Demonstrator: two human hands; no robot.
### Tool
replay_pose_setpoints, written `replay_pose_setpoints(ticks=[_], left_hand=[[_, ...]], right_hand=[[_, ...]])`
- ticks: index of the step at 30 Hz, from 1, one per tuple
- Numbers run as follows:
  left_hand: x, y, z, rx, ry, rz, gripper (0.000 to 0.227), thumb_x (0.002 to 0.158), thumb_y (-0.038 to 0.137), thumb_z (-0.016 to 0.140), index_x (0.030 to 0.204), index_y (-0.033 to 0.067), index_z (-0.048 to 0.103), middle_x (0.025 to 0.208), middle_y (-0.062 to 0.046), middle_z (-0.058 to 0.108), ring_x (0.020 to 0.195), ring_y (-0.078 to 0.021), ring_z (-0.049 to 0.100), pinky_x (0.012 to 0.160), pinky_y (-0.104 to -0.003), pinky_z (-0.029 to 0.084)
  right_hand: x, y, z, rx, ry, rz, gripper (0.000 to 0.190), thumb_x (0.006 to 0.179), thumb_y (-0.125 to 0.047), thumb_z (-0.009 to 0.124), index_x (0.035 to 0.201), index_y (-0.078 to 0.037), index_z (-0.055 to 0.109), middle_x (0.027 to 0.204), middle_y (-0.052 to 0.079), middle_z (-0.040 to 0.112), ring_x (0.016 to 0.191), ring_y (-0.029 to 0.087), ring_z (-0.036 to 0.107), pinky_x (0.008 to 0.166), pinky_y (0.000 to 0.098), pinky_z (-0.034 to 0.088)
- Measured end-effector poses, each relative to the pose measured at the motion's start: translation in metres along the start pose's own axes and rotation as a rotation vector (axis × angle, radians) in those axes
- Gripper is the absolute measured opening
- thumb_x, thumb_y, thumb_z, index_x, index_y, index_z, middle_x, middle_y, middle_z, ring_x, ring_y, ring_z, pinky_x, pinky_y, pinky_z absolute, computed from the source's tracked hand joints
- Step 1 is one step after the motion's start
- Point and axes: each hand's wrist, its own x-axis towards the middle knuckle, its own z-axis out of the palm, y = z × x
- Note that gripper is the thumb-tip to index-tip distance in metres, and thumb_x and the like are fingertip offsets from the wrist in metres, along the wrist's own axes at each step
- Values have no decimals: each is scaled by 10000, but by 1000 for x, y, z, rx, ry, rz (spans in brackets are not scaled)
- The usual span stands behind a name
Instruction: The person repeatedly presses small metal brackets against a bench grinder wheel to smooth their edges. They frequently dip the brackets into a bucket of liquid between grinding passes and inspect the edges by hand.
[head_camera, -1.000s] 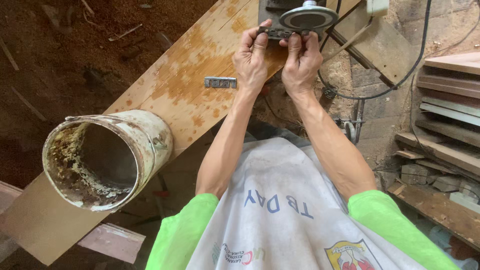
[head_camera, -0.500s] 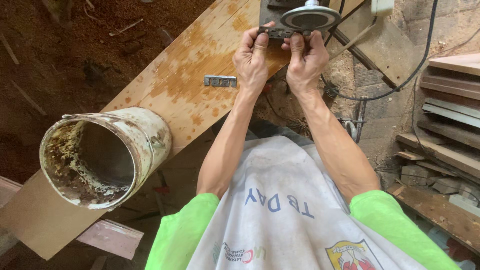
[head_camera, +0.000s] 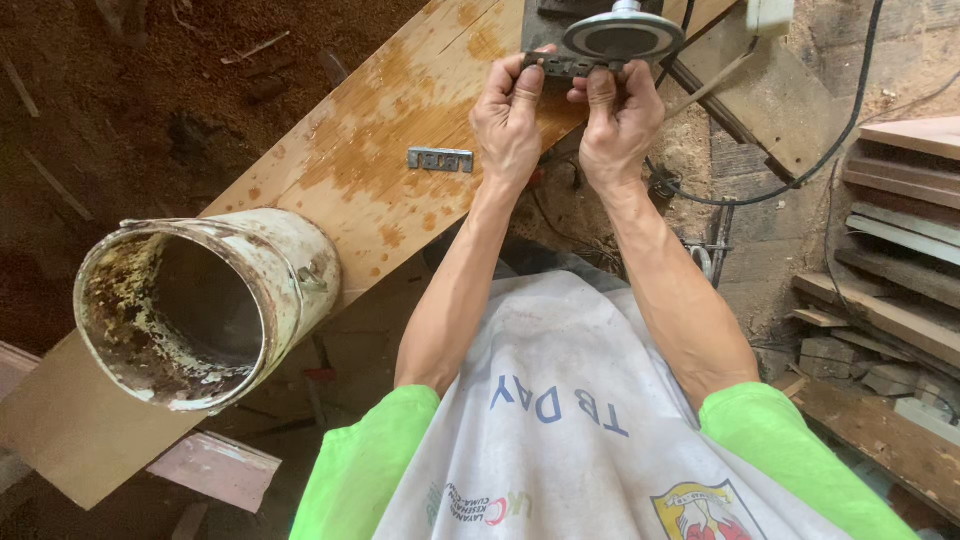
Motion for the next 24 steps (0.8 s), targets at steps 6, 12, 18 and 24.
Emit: replay_pose_setpoints(ticks=[6,12,18,24], left_hand=[[-2,-1,1,4,-7,-2,236,1087,261,625,1223,95,723,1029,21,746,923,-47,617,816,-224,521],[-2,-9,1,-90,7,-6,221,1105,232,613,1199,61,717,1045,18,723,925,-54,587,837,-226,501],[-5,-10,0,-96,21,-84,233,1105,212,617,1220,40,724,1001,18,695,856,-56,527,754,-221,448],[-2,-4,5,-97,3,4,200,1092,218,617,1171,52,696,1107,23,740,935,-48,595,830,-217,506]], right_hand=[[2,3,-2,44,3,-9,224,1120,-178,630,987,-15,553,913,112,714,834,186,761,739,315,670],[3,1,-2,74,-10,7,197,1095,-146,660,1006,14,589,918,106,703,836,181,755,744,321,681],[3,-1,-2,104,-8,25,184,1093,-121,664,992,11,586,913,105,700,831,175,751,745,323,674],[3,2,-6,91,-2,42,186,1098,-116,658,981,4,576,887,108,720,802,172,748,742,313,659]])
